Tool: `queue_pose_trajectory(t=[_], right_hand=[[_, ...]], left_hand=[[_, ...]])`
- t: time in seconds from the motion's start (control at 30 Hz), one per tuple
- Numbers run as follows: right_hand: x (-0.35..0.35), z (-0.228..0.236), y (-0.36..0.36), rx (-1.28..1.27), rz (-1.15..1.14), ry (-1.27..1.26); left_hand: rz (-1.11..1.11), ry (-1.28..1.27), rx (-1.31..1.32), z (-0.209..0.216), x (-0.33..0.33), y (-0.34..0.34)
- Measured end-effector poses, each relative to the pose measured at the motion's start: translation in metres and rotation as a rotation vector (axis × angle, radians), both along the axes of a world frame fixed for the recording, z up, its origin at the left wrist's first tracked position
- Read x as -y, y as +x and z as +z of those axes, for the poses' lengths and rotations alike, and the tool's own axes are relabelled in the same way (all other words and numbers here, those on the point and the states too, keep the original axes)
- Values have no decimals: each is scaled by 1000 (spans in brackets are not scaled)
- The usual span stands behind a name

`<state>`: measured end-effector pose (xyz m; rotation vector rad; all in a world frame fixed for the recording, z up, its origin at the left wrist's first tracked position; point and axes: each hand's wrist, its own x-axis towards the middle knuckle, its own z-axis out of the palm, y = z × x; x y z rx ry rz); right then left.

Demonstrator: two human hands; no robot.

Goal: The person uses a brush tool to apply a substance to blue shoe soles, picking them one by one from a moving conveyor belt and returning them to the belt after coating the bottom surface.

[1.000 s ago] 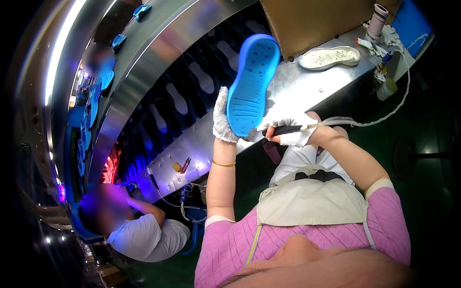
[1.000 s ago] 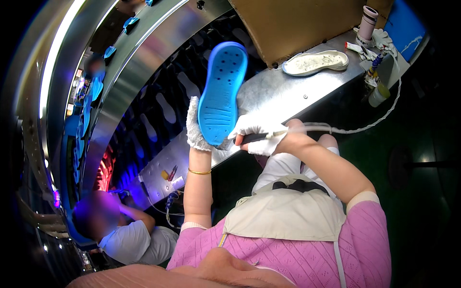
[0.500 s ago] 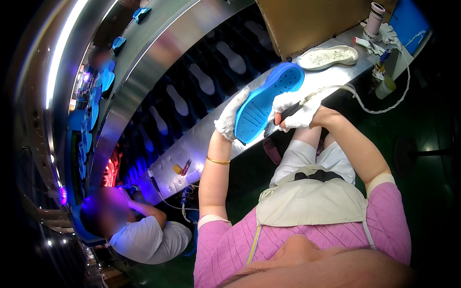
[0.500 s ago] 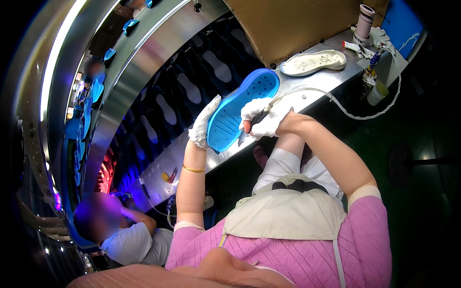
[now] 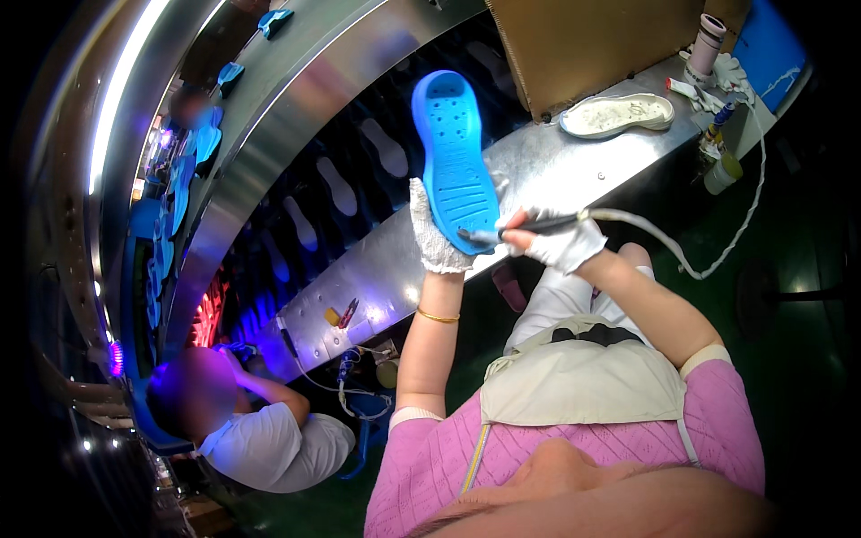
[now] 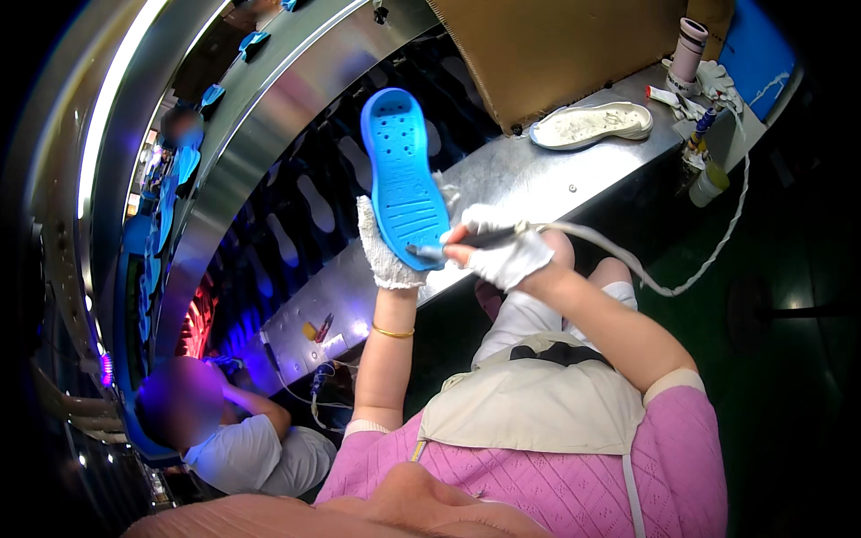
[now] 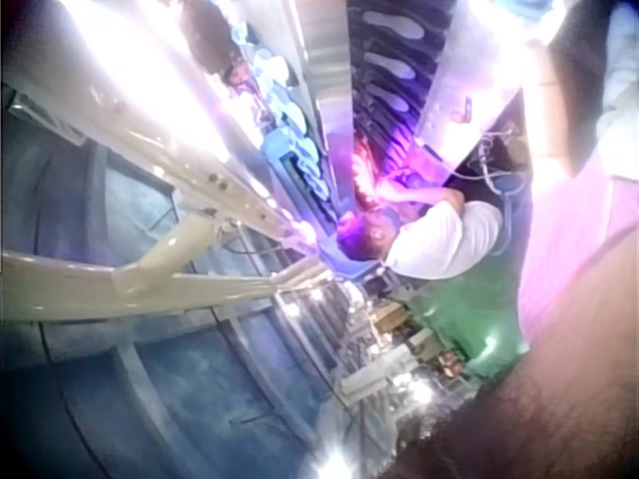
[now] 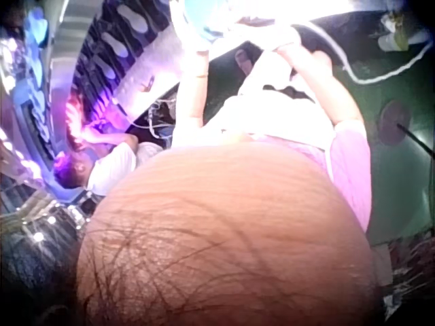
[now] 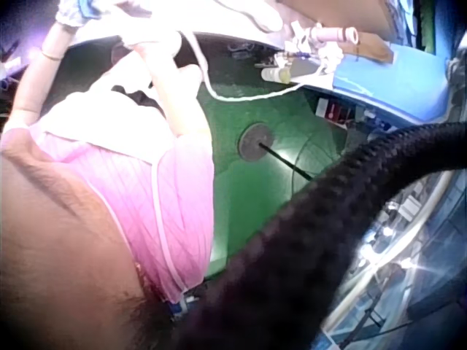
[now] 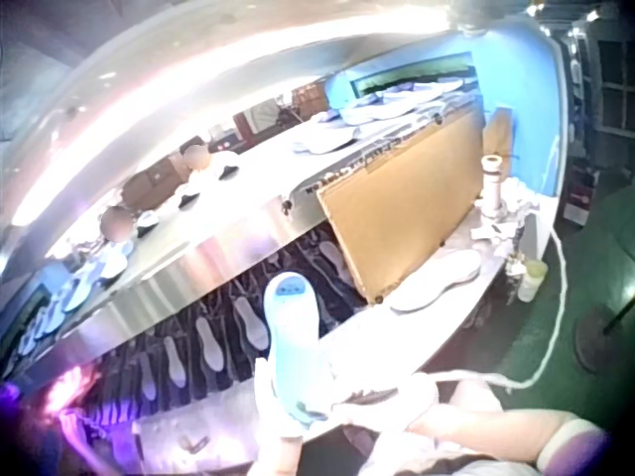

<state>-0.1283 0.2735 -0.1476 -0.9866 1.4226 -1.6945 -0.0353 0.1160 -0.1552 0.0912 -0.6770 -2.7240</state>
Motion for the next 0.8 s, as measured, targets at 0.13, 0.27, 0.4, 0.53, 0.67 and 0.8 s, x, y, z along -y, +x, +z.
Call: queue_pose_trajectory(t=[0.13, 0.27, 0.4, 0.53, 0.67, 0.8], right_hand=[[-11, -7, 21, -184, -9, -187], [-14, 30, 7, 199, 227, 332], [-4, -4, -10, 218, 32, -71], [-7, 0, 18, -416, -99, -244], [-9, 12, 17, 110, 123, -77], [14, -8, 5, -65, -179, -251]], left_hand=[[214, -18, -28, -2, -6, -5], [155, 26, 0, -2, -9, 2], [202, -52, 20, 2, -18, 0], [209, 11, -28, 2, -19, -1], [232, 28, -24, -1, -19, 4], [227, 57, 5, -12, -21, 7]])
